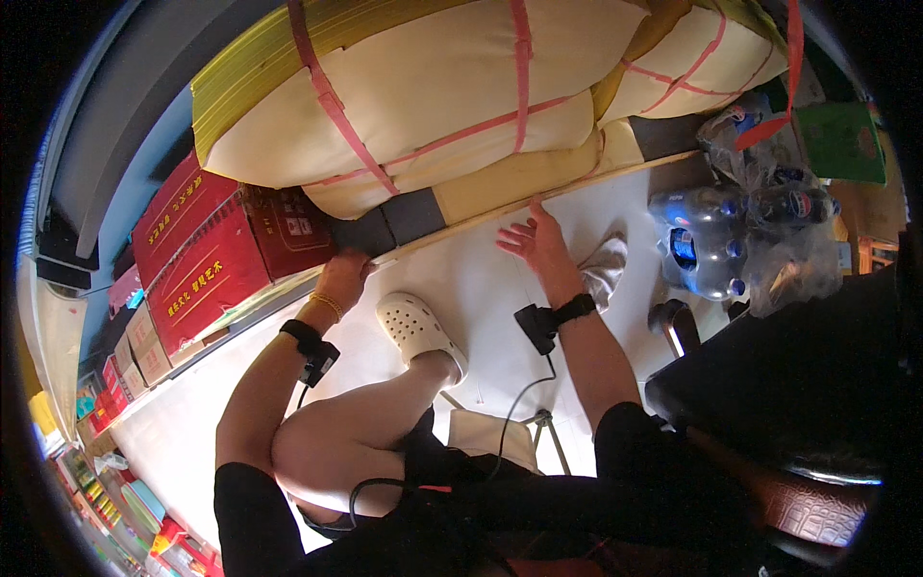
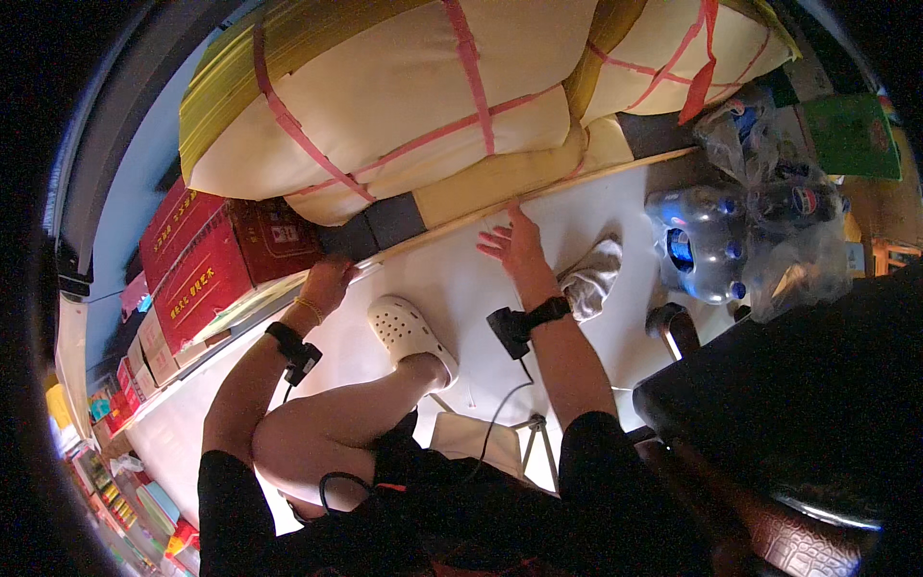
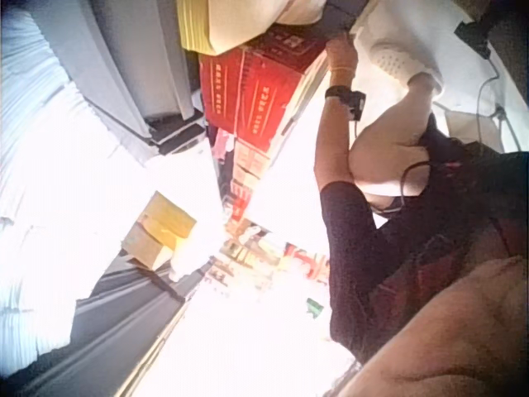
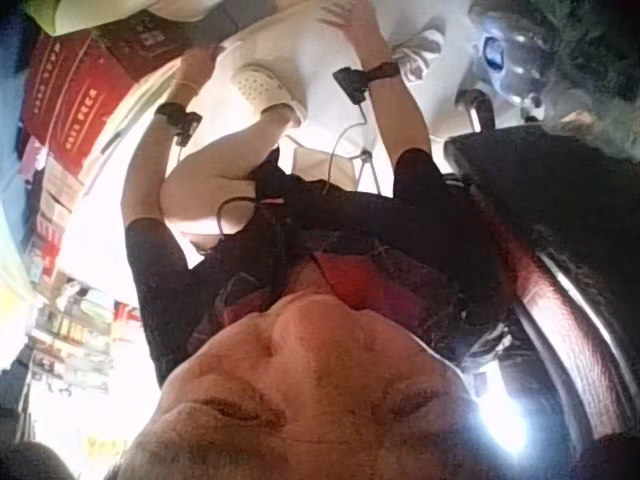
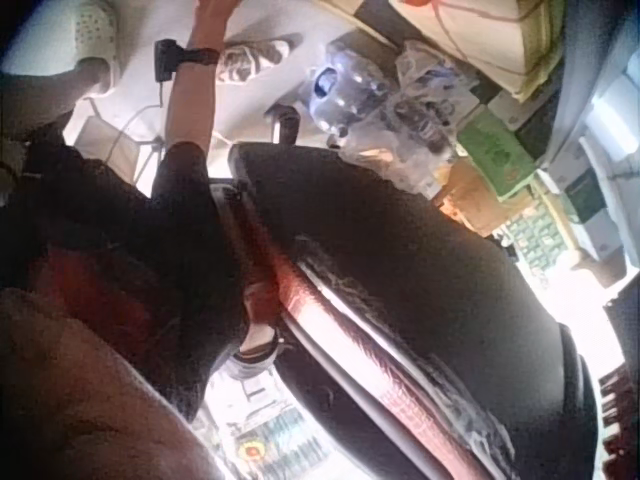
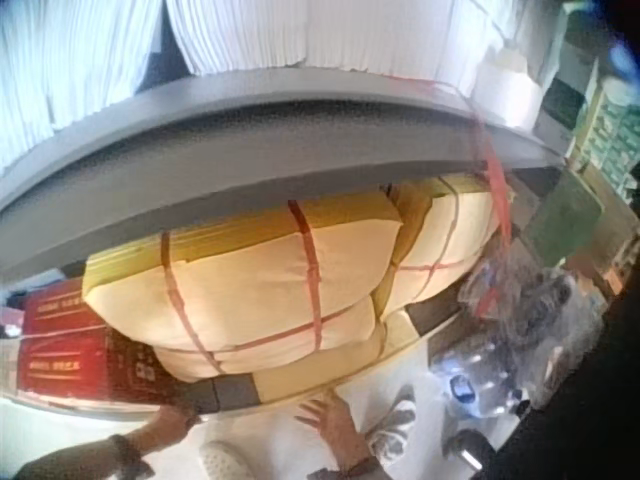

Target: The person wipes a storage shelf with a cloth, moves several boxes, and places long plastic strips onto the shelf ledge.

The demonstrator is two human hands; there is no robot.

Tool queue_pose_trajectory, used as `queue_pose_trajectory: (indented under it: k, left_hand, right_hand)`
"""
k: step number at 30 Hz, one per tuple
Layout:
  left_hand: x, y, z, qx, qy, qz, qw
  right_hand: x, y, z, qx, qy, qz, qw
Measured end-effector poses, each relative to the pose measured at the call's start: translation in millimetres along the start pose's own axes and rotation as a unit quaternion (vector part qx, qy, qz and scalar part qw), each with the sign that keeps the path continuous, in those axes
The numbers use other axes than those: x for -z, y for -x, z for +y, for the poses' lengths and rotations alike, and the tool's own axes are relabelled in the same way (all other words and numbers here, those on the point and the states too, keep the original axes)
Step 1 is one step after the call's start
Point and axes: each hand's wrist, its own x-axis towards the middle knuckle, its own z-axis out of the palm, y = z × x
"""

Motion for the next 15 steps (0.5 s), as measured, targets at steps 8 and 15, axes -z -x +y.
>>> queue_pose_trajectory:
  k: [8,15]
  left_hand:
    - [-12.0,-21.6,42.3,-0.003,0.140,0.030,0.990]
    - [-4.3,-17.2,41.7,-0.040,0.113,0.078,0.990]
  right_hand:
    - [-3.9,-23.3,-6.4,0.139,0.024,-0.050,0.989]
    - [-2.3,-25.9,7.9,0.230,0.038,-0.084,0.969]
